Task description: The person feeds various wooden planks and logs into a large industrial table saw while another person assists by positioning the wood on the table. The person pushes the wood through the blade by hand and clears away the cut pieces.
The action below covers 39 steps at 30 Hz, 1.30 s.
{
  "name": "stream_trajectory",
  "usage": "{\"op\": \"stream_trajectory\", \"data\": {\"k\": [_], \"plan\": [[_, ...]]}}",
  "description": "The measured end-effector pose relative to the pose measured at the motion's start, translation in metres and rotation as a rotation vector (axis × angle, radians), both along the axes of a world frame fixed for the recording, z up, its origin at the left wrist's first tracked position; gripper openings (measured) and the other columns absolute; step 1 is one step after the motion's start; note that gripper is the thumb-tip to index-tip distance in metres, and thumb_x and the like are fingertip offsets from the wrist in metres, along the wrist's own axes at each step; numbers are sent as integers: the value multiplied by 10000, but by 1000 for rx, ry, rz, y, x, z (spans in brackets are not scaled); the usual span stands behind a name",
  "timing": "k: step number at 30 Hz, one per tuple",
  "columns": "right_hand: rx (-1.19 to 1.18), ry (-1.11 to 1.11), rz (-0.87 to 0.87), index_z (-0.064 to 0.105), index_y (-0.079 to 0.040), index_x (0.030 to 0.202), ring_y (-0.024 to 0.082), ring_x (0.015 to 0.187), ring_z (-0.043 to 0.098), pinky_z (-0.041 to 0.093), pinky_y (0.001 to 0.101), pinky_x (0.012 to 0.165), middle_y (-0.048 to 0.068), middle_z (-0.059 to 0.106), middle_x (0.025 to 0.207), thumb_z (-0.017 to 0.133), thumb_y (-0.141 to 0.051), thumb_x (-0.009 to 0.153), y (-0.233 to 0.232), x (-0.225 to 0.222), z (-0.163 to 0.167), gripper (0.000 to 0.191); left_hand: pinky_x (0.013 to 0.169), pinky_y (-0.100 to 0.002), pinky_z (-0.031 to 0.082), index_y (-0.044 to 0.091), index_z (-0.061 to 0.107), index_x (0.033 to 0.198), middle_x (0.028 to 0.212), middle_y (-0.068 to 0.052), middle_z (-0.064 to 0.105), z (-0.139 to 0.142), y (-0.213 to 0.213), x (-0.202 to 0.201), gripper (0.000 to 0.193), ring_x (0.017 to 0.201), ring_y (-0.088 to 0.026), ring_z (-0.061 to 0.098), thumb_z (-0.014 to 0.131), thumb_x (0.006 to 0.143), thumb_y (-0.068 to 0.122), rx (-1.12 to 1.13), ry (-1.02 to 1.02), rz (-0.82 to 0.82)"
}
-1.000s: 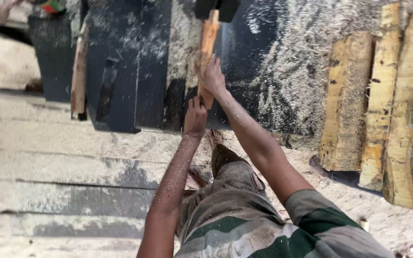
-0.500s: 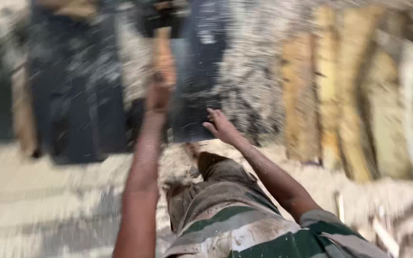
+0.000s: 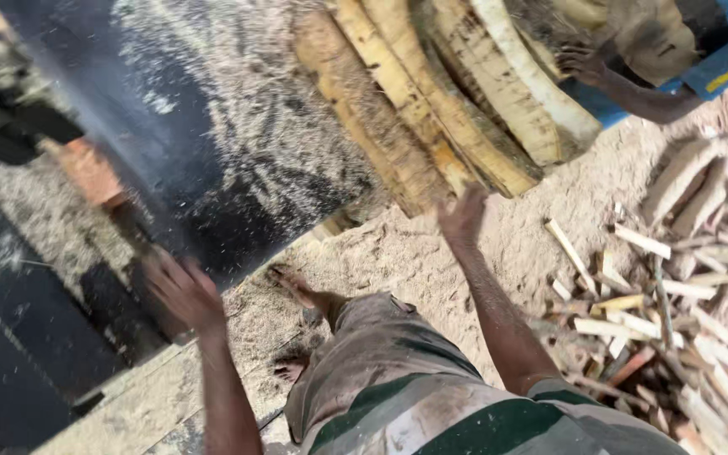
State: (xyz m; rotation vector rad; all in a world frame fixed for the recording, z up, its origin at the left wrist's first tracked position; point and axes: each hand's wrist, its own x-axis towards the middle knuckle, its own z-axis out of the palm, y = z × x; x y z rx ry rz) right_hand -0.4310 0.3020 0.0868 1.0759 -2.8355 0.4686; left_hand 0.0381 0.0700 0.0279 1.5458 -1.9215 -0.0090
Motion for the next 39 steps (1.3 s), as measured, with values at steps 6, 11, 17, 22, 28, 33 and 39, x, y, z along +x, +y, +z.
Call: {"op": "stream_trajectory", "data": {"k": [6,11,17,22,28,33,39], "plan": [[-470,-830,-437,496,38,1429,404,1240,517,534,514,1013,272,487,1383,822,-568,899,42,-74,-18,869,855,-426,616,30,701,1238,1216,-238,664,-74,216,16,396,1111,-361,654,782,898,215,643,161,-348],[-1077,-1328,-219,562,-101,1407,256,1175,654,623,458,837,96,619,1356,809,-315,930,12,-81,-31,578,860,-392,604,58,743,1151,1166,-134,712,-68,193,44,248,1038,-292,700,717,938,183,693,80,-284],[-823,-1045,-133,415,-48,1339,263,1049,687,615,423,816,150,650,1251,881,-195,843,9,-41,-8,697,832,-432,584,39,727,1210,1121,-176,711,-5,105,-11,318,1002,-336,694,724,925,181,544,115,-381],[-407,-1006,-35,393,130,1363,272,974,745,659,360,876,198,700,1159,835,-596,788,-34,89,-15,1025,965,-425,615,56,550,1412,1308,-171,670,48,38,-153,714,1140,-258,702,714,886,510,1206,823,-408],[17,-781,192,262,71,1393,294,1063,699,689,385,829,243,573,1263,782,-774,592,-72,147,-24,1275,801,-418,691,-62,584,1278,1188,-287,726,49,28,-236,898,989,-332,789,824,710,591,1385,974,-399],[318,-1160,462,369,-22,1564,349,1303,617,532,510,1051,225,574,1493,634,-833,725,-25,86,-28,1196,757,-382,646,-34,508,1351,1206,-294,705,12,115,-224,926,989,-328,762,804,779,632,1162,970,-221],[-128,-1305,165,252,-64,1564,352,1328,556,540,536,1058,233,454,1463,497,-732,906,-8,128,-52,970,675,-393,701,-25,425,1343,1188,-291,682,-11,213,-149,929,946,-358,794,744,791,651,1381,987,-71]]}}
